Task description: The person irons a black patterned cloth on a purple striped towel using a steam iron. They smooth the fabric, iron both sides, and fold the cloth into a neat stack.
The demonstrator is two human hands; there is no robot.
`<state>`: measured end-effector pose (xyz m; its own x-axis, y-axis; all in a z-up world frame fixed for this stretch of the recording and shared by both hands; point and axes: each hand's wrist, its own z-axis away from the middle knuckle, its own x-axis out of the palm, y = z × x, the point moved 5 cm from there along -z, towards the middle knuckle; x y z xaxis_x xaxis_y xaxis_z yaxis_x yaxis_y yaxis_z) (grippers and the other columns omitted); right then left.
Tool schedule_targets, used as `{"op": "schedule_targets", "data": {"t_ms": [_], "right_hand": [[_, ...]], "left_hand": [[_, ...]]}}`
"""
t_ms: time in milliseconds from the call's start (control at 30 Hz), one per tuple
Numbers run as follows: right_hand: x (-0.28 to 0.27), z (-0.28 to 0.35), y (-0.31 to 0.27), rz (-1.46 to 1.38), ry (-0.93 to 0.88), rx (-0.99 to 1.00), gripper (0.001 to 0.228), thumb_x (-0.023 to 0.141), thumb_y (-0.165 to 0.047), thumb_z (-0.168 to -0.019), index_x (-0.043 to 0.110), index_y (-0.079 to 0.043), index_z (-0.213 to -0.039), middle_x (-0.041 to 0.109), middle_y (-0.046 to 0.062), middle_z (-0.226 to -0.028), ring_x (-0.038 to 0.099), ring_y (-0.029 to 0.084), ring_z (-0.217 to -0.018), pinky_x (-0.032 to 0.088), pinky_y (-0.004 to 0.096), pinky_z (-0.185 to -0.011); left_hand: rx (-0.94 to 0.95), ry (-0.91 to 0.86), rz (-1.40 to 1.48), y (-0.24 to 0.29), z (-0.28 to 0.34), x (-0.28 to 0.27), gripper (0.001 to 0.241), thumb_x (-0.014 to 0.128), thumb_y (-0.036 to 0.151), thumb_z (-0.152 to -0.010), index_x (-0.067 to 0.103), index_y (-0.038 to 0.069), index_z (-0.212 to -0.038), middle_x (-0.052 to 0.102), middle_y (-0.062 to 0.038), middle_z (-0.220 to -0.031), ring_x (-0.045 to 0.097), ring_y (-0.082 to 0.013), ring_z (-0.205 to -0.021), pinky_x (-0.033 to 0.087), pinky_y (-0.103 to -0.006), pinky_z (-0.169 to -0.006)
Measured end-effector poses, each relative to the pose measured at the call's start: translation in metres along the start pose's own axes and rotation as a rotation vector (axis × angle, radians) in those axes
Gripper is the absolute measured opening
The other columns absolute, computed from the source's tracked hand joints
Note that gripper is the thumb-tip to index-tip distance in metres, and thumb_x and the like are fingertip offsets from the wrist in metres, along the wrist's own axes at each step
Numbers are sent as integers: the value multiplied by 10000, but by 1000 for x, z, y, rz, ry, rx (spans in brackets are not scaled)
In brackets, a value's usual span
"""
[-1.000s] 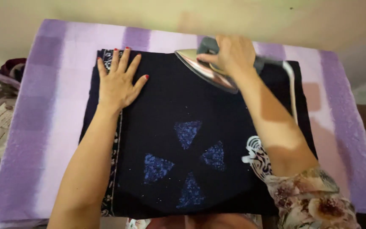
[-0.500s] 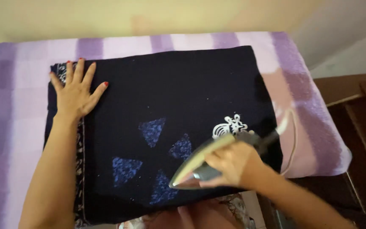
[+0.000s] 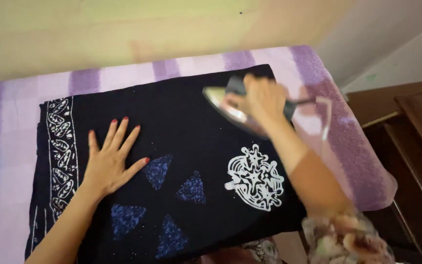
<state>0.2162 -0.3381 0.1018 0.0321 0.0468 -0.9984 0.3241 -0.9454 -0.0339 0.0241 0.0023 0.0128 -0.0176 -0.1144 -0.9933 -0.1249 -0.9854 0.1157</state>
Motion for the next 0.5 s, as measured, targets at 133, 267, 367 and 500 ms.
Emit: {"op": "schedule_targets", "data": {"t_ms": [133,267,367,500], "right_hand": [[7,-70,42,125,273,-88,672,763,-756,-793,737,-112,-984,736,165,-844,711,410,-772,548,513,-657],[28,-96,55,121,114,-321,734,712,-925,-702,797,-234,-934,714,21,-747,665,229,-669,515,411,-708],[19,-41,33,57,36,-504,644,719,-869,-731,706,-225,-722,661,-50,-618,618,181,-561,478,365,-657],[-13,60,26,-27,-4,-581,640,763,-836,-631,677,-201,-638,564,-5,-483,534,228,-445,417,382,-523]], "left_hand": [[-13,92,-18,-17,56,3,857,326,722,-938,263,221,-1631,166,-122,-1737,138,-339,-1593,-12,-665,-1210],[-152,118,11,-36,116,2,894,365,701,-874,306,193,-1608,180,-106,-1741,135,-326,-1594,105,-760,-1141],[-177,142,-70,-36,158,7,923,397,648,-850,271,178,-1634,192,-152,-1746,176,-364,-1590,169,-723,-1150],[-212,168,15,-22,202,7,882,474,570,-849,331,156,-1615,252,-179,-1725,207,-366,-1585,114,-668,-1202]]}}
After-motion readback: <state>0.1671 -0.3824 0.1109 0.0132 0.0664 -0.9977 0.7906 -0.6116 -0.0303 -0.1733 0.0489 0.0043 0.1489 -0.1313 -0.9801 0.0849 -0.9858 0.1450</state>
